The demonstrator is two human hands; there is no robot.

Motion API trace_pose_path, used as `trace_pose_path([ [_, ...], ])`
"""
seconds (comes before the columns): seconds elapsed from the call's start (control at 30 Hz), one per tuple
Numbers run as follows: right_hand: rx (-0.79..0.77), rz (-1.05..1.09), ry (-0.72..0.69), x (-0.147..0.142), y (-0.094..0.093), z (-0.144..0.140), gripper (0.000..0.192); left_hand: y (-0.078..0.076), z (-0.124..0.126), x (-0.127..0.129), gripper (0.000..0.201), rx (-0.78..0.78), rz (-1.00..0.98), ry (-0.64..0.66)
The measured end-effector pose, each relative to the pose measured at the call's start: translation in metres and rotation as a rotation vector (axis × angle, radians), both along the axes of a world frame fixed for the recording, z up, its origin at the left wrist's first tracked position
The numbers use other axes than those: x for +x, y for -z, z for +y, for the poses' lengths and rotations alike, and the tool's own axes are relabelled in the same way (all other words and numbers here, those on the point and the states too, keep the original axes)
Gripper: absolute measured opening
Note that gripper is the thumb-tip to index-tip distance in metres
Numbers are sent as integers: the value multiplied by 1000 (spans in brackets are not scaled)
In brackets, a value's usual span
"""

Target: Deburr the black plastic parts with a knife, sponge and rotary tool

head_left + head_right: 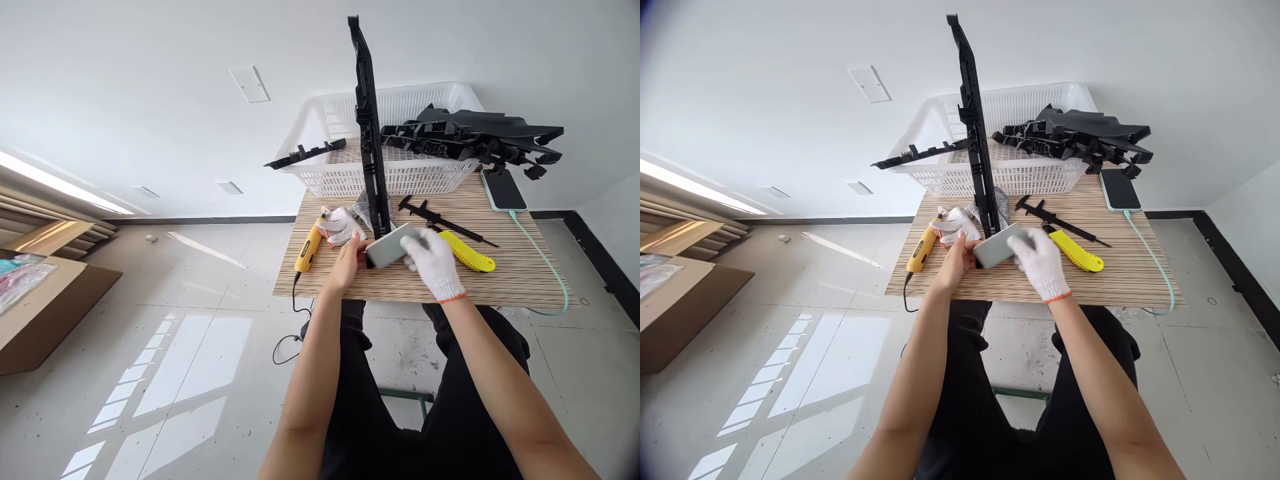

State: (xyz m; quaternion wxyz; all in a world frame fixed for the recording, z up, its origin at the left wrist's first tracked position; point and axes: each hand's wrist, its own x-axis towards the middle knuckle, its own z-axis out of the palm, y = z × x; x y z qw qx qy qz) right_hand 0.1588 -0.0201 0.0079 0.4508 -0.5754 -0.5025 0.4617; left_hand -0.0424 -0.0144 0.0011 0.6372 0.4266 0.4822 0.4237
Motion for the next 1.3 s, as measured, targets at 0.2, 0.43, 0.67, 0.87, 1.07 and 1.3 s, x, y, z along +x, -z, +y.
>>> trace_pose_path([
  [0.2, -6, -87, -114, 1, 3, 0, 45, 1, 0, 0, 81, 32, 56, -13],
  [0.43, 46, -137, -151, 0, 0, -2, 44, 2, 0, 0, 82, 24, 62, -19],
  [0.67, 62, -147, -141, -1, 0, -3, 42, 0, -1, 1, 81, 36, 80, -27],
  [0.87, 19, -110, -75, 2, 1, -1, 42, -2, -2, 1, 80, 43, 89, -16],
  [1.07, 1, -51, 2, 2, 2, 0, 42, 1, -1, 0, 79, 37, 58, 2],
  [1.3, 42, -121, -23, -2, -4, -4, 41, 1, -2, 0, 77, 52, 70, -9],
])
